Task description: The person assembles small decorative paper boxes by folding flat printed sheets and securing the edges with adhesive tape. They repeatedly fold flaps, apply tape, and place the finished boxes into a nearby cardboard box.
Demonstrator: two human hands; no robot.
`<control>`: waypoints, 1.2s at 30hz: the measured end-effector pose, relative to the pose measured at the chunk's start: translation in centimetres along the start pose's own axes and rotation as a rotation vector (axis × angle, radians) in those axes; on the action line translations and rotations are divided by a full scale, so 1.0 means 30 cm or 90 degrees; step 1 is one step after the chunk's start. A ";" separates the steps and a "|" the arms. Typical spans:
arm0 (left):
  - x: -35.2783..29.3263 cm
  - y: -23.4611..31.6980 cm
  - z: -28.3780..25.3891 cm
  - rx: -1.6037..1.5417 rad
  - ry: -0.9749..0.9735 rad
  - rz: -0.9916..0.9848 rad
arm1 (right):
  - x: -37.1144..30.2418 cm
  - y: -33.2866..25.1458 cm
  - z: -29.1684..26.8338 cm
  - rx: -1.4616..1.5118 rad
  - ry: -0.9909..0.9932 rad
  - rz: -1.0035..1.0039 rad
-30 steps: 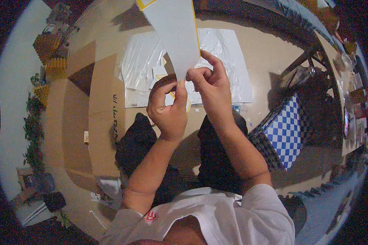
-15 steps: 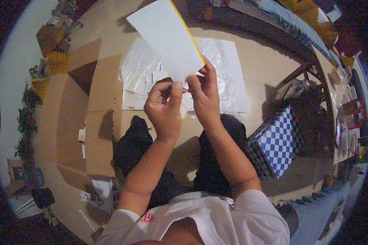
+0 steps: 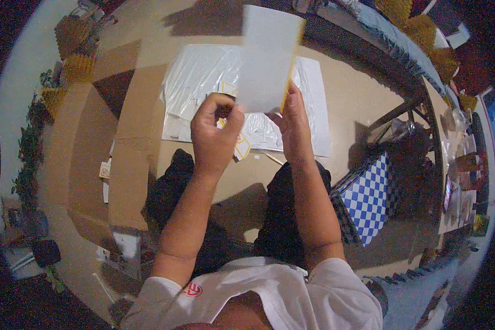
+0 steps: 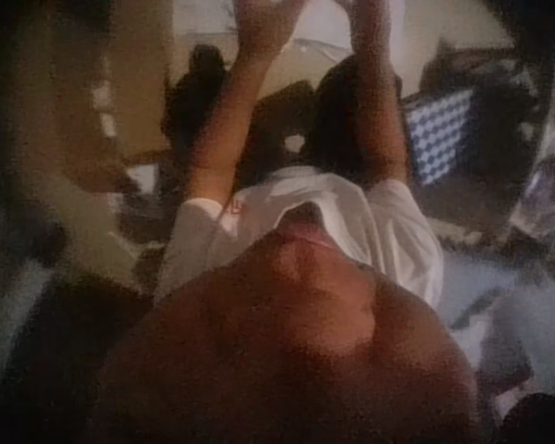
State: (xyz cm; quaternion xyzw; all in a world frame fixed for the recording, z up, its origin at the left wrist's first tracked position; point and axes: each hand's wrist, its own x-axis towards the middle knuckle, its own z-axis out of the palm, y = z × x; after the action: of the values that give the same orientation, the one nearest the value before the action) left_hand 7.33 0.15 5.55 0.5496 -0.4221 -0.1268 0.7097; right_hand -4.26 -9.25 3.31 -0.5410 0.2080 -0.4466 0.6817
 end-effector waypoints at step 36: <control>-0.001 -0.011 -0.094 0.033 -0.187 -0.189 | -0.026 -0.036 -0.001 -0.517 0.055 -0.474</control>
State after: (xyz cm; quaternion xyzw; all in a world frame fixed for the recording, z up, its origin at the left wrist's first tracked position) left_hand 9.47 1.96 5.13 0.5992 -0.4384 -0.2978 0.6000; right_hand -5.09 -8.63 4.14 -0.7783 0.1859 -0.5635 0.2053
